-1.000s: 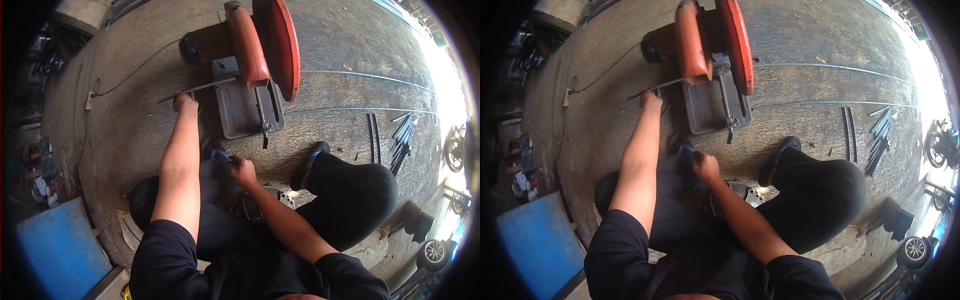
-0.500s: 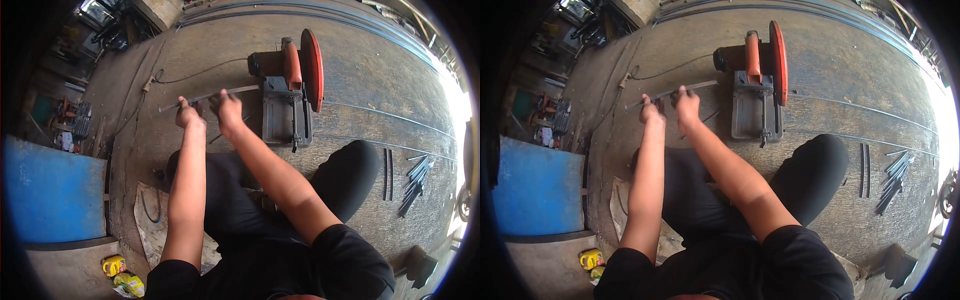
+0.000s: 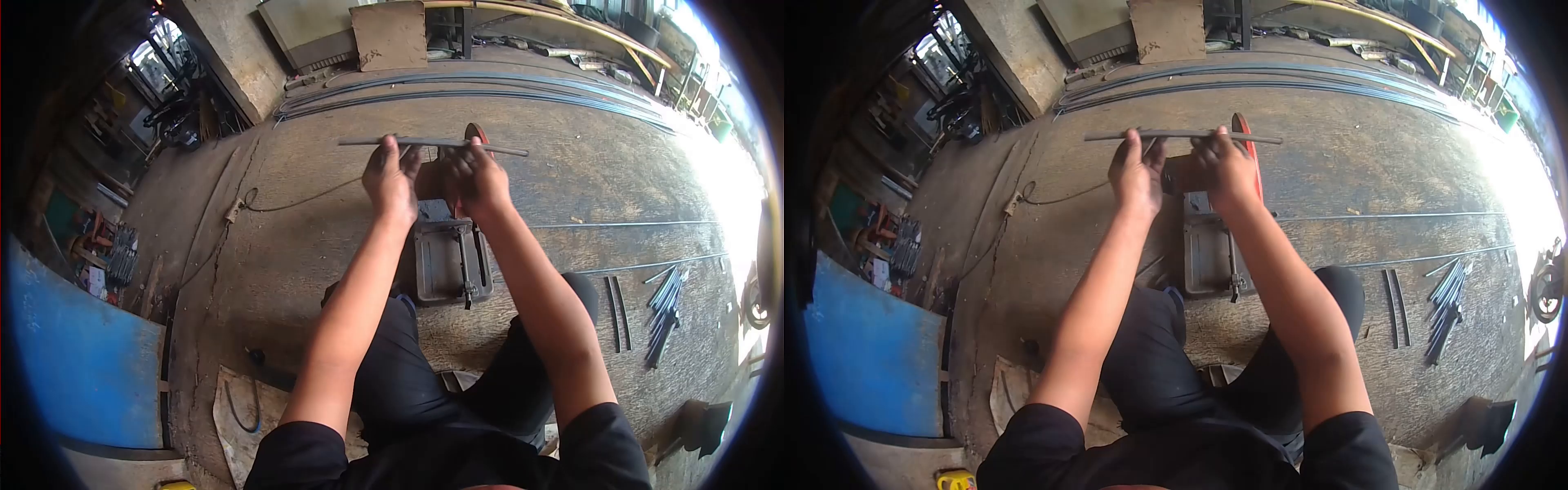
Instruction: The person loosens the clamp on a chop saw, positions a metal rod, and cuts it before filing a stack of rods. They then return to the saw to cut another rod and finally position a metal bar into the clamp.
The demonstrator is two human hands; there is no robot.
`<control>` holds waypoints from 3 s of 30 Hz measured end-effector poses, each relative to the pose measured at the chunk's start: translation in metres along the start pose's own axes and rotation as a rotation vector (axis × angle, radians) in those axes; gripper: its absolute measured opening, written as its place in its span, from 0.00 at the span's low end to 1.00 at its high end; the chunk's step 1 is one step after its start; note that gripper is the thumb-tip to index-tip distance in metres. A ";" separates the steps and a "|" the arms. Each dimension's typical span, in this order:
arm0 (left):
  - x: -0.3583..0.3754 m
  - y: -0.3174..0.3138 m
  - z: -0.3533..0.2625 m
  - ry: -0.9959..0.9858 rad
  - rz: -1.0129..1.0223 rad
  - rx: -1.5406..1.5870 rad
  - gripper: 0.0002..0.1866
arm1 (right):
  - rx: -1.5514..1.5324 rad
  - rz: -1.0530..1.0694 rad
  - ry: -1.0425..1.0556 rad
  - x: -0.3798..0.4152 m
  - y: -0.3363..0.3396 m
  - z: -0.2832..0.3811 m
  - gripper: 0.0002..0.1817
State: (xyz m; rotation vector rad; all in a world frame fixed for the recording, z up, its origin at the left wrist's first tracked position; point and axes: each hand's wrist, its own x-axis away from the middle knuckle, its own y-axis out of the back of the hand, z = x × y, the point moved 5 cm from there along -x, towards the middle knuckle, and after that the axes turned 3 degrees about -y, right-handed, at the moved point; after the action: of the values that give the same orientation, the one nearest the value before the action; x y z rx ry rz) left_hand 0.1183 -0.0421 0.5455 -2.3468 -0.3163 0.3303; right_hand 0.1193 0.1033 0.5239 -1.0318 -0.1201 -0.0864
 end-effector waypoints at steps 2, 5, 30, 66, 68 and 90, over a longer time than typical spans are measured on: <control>-0.002 -0.011 0.008 0.023 0.028 0.011 0.20 | 0.195 0.138 0.120 -0.009 0.015 0.012 0.23; -0.003 -0.021 0.017 0.063 0.024 0.053 0.19 | -0.143 0.158 -0.020 -0.012 0.019 0.026 0.24; -0.019 -0.094 0.165 0.101 0.643 -0.481 0.14 | 1.515 0.251 0.728 -0.060 0.107 0.123 0.11; -0.055 -0.009 0.125 0.480 0.201 -1.117 0.30 | 0.947 0.091 -0.457 -0.097 0.393 -0.061 0.23; -0.055 -0.008 0.126 0.486 0.201 -1.098 0.30 | 0.931 0.081 -0.466 -0.098 0.395 -0.067 0.23; -0.053 -0.010 0.129 0.463 0.182 -1.076 0.32 | 1.200 0.026 -0.238 -0.098 0.381 -0.060 0.18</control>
State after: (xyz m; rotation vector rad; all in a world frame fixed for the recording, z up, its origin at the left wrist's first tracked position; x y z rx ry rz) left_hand 0.0255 0.0300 0.4700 -3.4019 -0.0315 -0.4279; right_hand 0.0751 0.2482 0.1561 0.1607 -0.3243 0.1290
